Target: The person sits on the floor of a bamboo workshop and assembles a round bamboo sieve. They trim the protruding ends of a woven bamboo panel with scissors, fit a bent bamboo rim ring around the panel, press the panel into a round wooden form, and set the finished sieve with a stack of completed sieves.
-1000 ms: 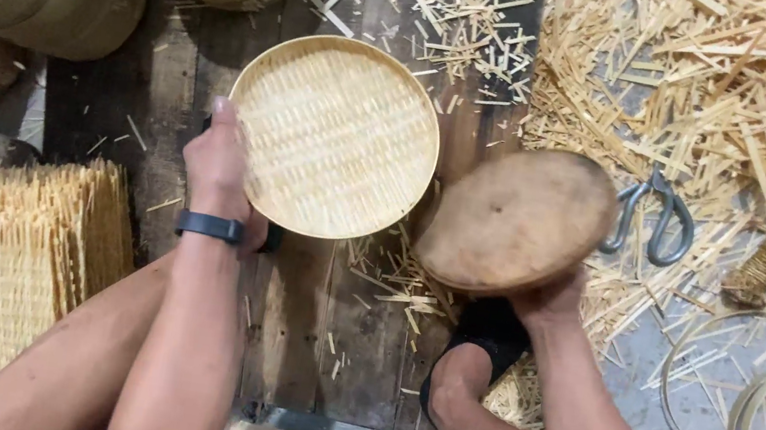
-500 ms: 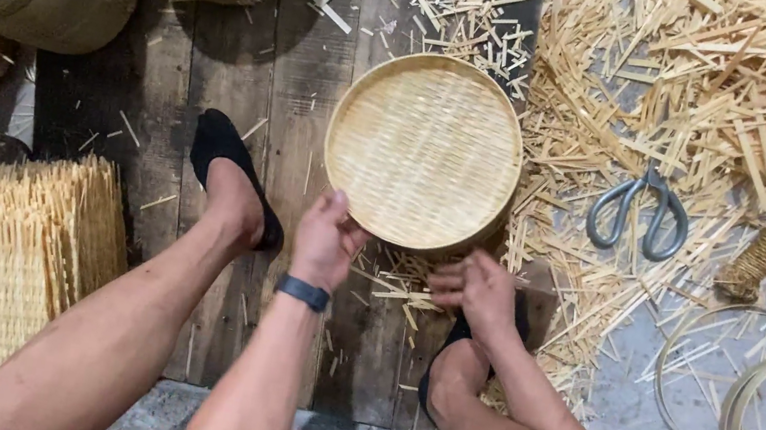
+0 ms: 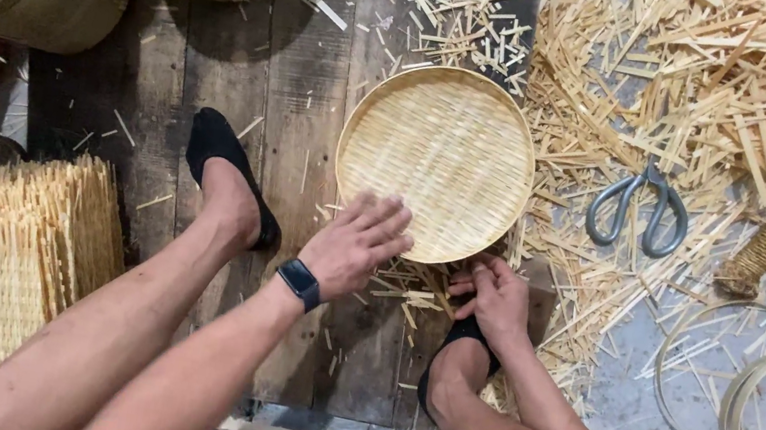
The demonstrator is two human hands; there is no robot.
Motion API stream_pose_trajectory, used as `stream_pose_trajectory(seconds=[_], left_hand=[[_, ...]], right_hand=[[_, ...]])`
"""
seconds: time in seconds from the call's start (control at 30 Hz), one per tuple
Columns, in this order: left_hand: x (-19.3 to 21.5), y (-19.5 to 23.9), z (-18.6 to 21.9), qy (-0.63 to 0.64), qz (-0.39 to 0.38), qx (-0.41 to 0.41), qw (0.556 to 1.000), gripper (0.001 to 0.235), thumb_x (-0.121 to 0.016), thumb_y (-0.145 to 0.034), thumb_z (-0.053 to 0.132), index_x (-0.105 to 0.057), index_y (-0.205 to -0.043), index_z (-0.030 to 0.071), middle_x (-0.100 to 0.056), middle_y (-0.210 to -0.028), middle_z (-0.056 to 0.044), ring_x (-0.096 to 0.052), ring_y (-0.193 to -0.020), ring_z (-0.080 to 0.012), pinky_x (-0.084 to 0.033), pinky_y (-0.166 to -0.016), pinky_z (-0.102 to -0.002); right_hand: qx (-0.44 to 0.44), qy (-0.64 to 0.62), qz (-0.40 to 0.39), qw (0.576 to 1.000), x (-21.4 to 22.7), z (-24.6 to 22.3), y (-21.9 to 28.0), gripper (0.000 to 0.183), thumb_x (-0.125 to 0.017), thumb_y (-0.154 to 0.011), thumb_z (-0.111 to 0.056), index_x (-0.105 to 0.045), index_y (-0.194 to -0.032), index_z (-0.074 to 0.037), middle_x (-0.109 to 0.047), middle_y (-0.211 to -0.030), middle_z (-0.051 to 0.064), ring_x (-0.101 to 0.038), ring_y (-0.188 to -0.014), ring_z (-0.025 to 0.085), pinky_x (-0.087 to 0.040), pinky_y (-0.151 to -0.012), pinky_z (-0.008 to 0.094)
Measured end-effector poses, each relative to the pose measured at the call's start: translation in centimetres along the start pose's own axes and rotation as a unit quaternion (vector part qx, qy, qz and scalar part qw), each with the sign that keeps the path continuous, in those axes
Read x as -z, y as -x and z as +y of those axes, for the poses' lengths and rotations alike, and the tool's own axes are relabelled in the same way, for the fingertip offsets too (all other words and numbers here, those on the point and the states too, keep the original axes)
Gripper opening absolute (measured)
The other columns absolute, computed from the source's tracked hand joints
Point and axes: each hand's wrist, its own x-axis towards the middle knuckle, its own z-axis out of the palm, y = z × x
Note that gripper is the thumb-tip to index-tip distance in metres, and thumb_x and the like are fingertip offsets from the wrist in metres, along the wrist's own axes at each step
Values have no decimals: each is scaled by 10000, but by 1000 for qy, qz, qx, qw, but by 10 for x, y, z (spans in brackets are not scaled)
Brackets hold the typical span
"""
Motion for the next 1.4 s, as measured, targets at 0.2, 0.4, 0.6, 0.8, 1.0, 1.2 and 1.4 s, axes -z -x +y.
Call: stream_pose_trajectory(seconds=[0.2,0.4,0.6,0.8,1.0,1.2,1.4], left_hand=[[46,-28,-62,-25,21,-172,985,582,-637,-789,47,-589,-1368,35,-540,-1487,-177,-456,-1413,-318,-347,-1181,-460],[103,-88,-204,-240,214,38,946,416,-502,-951,-104,-651,-1308,50,-747,-1166,-186,-731,-998,-277,-613,-887,-391],[136,-106,-281,-219,305,174,910,425,-530,-890,-55,-710,-1227,130,-709,-1295,-111,-676,-1182,-321,-569,-938,-432],[130,-113,-304,-129,225,268,928,308,-595,-962,11,-712,-1221,131,-723,-1207,-121,-669,-1065,-350,-546,-886,-461],[128,-112,-309,-117,240,217,939,307,-631,-928,46,-717,-1211,129,-721,-1214,-119,-668,-1039,-348,-548,-862,-453],[118,-110,-323,-114,227,200,946,311,-624,-910,5,-722,-1180,123,-727,-1192,-115,-678,-1050,-346,-553,-889,-448],[144,-95,-297,-34,216,247,944,326,-584,-965,13,-712,-1239,135,-714,-1252,-153,-666,-1157,-347,-536,-1024,-421]], right_hand=[[-5,21,-13,1000,6,4,-5,369,-501,-1011,-153,-566,-1290,80,-728,-952,203,-748,-771,245,-580,-447,314],[-24,-9,-26,999,14,19,-15,365,-496,-1013,-151,-567,-1290,75,-725,-945,216,-734,-748,258,-572,-449,325],[-40,7,-24,999,15,15,-15,347,-508,-1000,-143,-598,-1263,66,-736,-924,201,-736,-735,249,-586,-455,333],[-51,3,-25,998,18,19,-16,348,-528,-991,-141,-616,-1249,74,-730,-900,204,-726,-713,244,-583,-452,331],[-62,10,-18,998,17,17,-17,344,-526,-990,-138,-609,-1254,66,-723,-897,199,-720,-711,238,-581,-454,323],[-50,1,-21,999,20,26,-19,337,-529,-992,-134,-612,-1247,72,-729,-899,210,-717,-706,242,-576,-448,323],[-55,8,-14,998,18,24,-20,328,-529,-995,-126,-617,-1241,71,-720,-908,212,-717,-715,251,-566,-451,330]])
